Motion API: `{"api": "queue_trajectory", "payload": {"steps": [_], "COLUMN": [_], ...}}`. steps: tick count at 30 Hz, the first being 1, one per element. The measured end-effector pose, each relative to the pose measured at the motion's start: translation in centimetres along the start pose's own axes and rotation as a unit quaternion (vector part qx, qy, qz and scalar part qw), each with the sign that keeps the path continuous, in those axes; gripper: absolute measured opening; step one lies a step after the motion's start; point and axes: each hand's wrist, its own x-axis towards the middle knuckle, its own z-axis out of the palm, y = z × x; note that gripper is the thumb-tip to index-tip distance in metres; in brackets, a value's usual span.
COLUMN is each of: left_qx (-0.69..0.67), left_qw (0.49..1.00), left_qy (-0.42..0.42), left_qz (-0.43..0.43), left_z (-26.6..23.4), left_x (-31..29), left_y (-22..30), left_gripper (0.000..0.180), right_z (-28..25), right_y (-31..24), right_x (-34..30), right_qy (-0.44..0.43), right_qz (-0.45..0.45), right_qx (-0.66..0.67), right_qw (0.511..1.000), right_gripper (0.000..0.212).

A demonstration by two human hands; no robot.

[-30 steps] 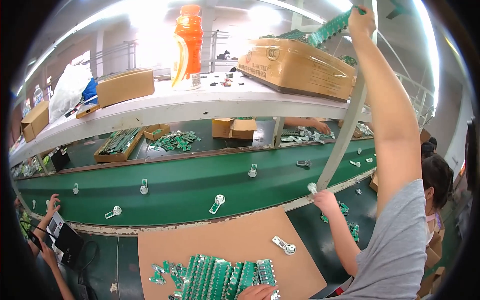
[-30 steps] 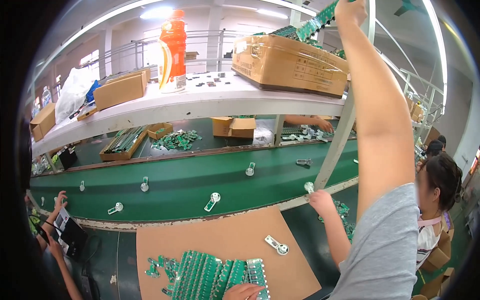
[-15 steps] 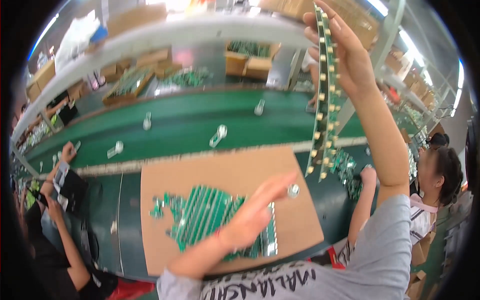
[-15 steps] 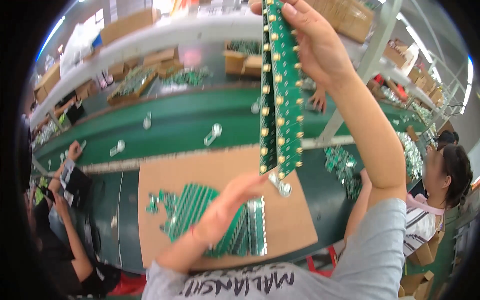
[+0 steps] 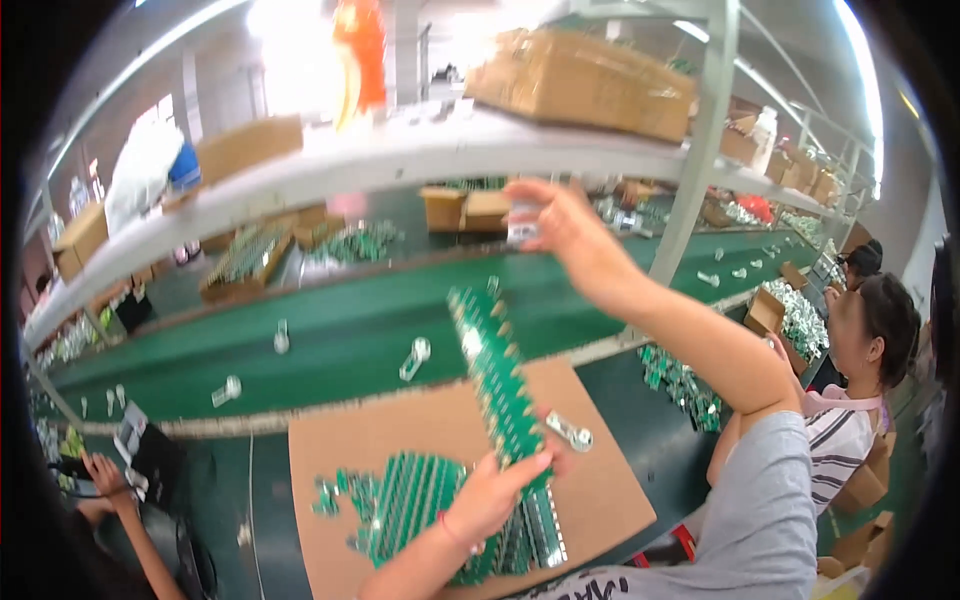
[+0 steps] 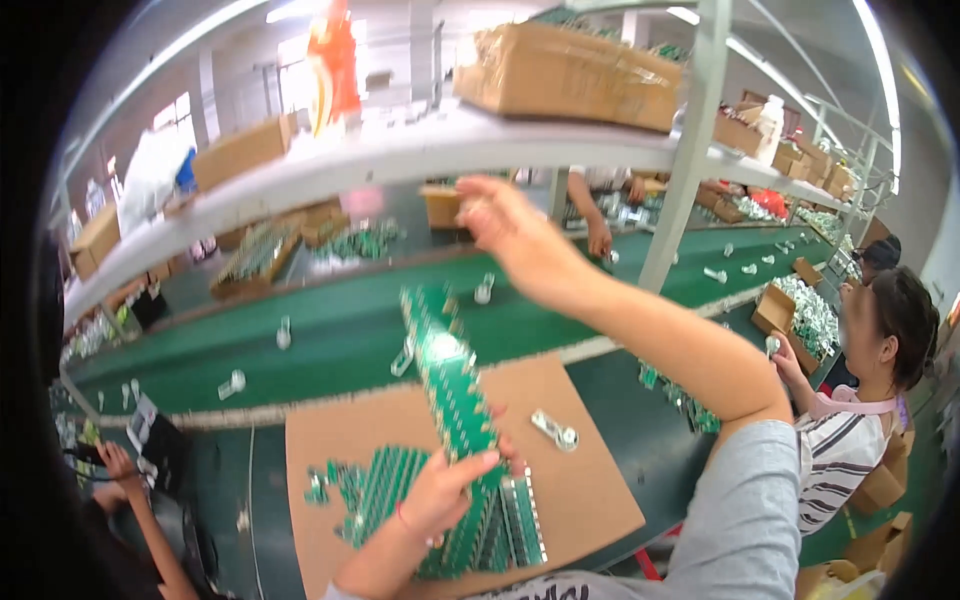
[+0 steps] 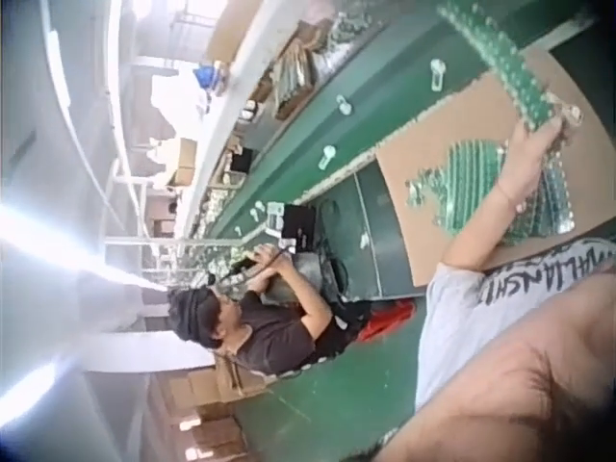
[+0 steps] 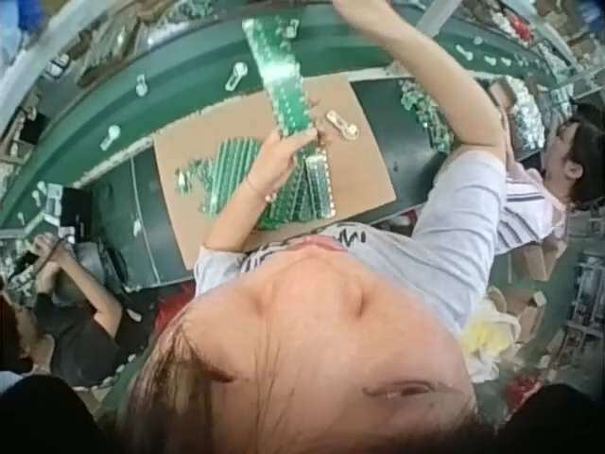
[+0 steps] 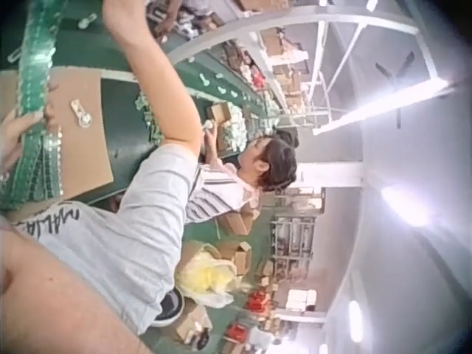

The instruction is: The person assembles small electronic components and speaker components into plastic housings by hand, taking the components from a cardboard box and inserting them into the housings.

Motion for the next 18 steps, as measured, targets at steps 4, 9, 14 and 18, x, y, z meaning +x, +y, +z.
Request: {"api": "queue_trajectory", "payload": {"steps": [4,9,14,18], "left_qx": [0.014,0.062,0.041,0.049], "left_qw": [0.998,0.994,0.989,0.989], "left_qy": [0.063,0.089,0.118,0.117], "left_qz": [-0.018,-0.032,-0.08,-0.082], "left_z": [-2.4,-4.5,-5.0,-5.3], "left_x": [-1.3,-1.7,-2.2,-2.9], "left_y": [-1.9,-4.1,-4.4,-4.2], "left_gripper": [0.054,0.041,0.046,0.042], "right_z": [-13.9,-30.8,-32.1,-31.9], "right_y": [-3.2,-4.2,-3.9,-2.9], "right_x": [8.5,13.0,16.3,18.0], "right_qy": [0.36,0.381,0.266,0.325], "right_qz": [-0.194,-0.015,0.172,0.218], "right_qx": [-0.317,-0.515,-0.617,-0.6], "right_qw": [0.856,0.768,0.72,0.697], "right_gripper": [0.035,0.037,0.043,0.049]}}
